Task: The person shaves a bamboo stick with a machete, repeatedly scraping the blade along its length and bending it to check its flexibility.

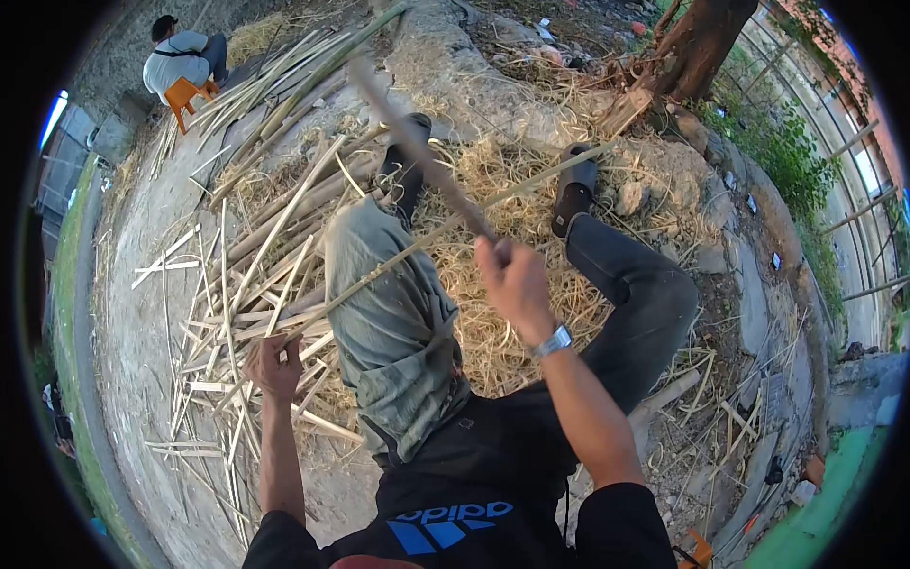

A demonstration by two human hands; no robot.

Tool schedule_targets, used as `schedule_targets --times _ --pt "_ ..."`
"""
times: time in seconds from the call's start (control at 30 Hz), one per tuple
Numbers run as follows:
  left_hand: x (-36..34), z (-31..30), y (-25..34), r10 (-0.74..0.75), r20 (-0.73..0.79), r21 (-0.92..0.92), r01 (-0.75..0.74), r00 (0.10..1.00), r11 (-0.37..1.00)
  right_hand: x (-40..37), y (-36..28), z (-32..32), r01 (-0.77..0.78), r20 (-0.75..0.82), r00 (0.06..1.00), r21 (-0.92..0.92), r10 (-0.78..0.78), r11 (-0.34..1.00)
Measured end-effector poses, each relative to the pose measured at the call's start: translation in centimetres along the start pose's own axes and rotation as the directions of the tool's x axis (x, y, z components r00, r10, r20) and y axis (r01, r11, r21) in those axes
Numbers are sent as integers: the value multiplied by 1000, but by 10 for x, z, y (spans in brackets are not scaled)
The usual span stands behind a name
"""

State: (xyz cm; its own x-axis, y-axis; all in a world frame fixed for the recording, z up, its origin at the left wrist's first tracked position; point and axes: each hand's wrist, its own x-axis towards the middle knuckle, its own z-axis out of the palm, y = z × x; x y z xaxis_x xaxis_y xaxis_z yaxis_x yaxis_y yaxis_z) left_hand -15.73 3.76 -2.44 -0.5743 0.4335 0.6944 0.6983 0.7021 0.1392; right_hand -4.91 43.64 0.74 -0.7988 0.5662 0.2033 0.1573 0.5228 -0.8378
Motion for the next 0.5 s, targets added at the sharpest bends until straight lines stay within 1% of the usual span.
schedule_targets --times 0.03,0.07,0.1,0.13,0.2,0.27,0.33,0.37,0.4,0.43,0.47,0.5 --pt "-2 -4 -1 9 -7 2 -9 1000 1000 24 19 -18 -38 -152 988 -12 35 999" --pt "-2 -4 -3 17 -27 6 -17 999 1000 50 48 -40 -158 -187 967 84 171 984" --pt "-4 -3 -6 46 -41 31 -44 998 999 67 51 -59 -356 -179 881 358 438 863" --pt "-1 -1 -4 46 -43 25 -45 998 999 80 59 -69 -378 -178 838 492 516 784" --pt "5 2 -2 59 -67 49 -56 996 997 79 69 -66 -360 -184 849 486 496 796" --pt "6 3 -2 68 -55 54 -65 996 996 51 51 -35 -354 -64 903 448 425 821" --pt "12 -5 9 63 -14 99 -61 998 993 9 35 20 -245 -12 965 303 261 921" --pt "22 -11 14 97 -39 114 -92 995 989 -14 24 43 -160 -7 986 294 169 942" --pt "21 -14 10 125 -9 115 -123 992 986 -30 16 57 -72 -7 997 290 78 954" --pt "17 -13 2 99 14 104 -100 995 990 -35 9 54 -95 -17 994 313 106 945" --pt "13 -14 -6 69 35 97 -72 997 993 -40 1 44 -134 59 991 263 123 955" --pt "11 -12 -7 73 44 67 -76 996 995 -40 0 36 -158 134 982 208 132 965"
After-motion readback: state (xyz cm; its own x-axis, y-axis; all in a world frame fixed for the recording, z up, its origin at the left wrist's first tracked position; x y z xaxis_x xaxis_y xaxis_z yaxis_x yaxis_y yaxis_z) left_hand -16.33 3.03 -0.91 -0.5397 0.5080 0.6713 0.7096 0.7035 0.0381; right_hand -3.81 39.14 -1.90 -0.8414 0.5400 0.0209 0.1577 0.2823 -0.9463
